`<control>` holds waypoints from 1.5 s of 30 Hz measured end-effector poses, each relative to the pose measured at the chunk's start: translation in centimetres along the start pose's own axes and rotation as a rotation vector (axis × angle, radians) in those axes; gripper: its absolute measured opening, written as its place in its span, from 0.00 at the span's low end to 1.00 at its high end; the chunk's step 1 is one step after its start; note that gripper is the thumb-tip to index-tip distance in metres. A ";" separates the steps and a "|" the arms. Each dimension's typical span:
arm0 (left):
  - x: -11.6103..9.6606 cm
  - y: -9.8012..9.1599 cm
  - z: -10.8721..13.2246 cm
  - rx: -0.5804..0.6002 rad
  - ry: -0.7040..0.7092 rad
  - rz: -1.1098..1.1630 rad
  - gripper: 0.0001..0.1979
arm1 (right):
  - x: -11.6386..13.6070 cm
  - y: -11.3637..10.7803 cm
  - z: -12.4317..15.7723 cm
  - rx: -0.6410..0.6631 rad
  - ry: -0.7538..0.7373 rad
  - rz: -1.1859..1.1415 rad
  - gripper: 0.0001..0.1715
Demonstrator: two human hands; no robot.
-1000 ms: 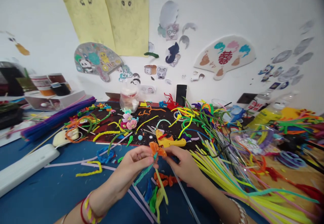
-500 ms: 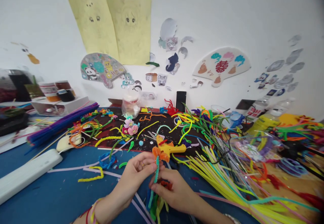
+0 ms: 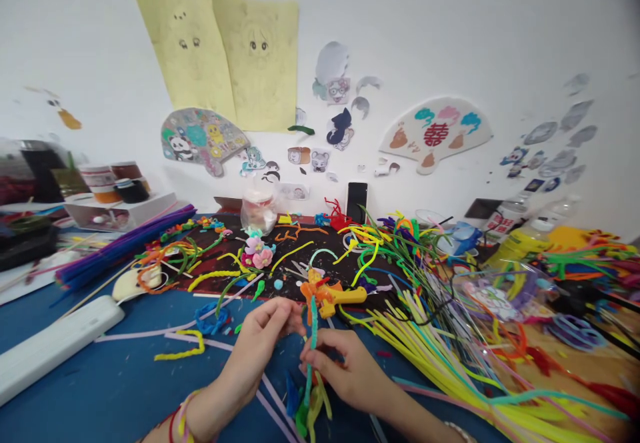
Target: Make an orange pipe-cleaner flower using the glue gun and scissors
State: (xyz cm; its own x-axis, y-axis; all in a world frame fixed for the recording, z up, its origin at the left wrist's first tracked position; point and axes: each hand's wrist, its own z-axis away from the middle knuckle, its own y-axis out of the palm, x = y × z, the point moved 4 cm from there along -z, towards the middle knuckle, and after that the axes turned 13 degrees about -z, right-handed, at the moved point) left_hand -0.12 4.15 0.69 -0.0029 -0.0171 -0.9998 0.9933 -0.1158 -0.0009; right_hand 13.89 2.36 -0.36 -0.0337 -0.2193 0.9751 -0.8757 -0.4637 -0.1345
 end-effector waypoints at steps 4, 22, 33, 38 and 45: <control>-0.3 0.1 0.5 0.023 0.089 -0.138 0.12 | 0.1 0.1 0.0 0.034 -0.042 0.059 0.12; -1.2 0.7 1.8 -0.041 0.329 -0.614 0.10 | 0.1 0.6 -0.1 0.107 -0.046 0.142 0.16; 0.7 1.4 1.8 0.113 0.142 -0.306 0.15 | -0.6 0.8 0.0 0.169 0.051 0.048 0.17; 0.5 1.9 1.8 0.226 0.114 -0.271 0.17 | -0.1 0.8 0.1 0.186 -0.004 0.033 0.17; -1.6 -0.3 0.2 0.045 0.196 -0.061 0.16 | 0.2 -1.5 -0.9 0.032 0.041 0.076 0.14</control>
State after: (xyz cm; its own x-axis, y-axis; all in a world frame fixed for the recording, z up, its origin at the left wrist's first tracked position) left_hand -0.45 4.07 2.26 -0.0364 0.1839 -0.9823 0.9858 -0.1546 -0.0655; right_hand 14.80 3.78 0.23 -0.1202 -0.2198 0.9681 -0.8540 -0.4744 -0.2138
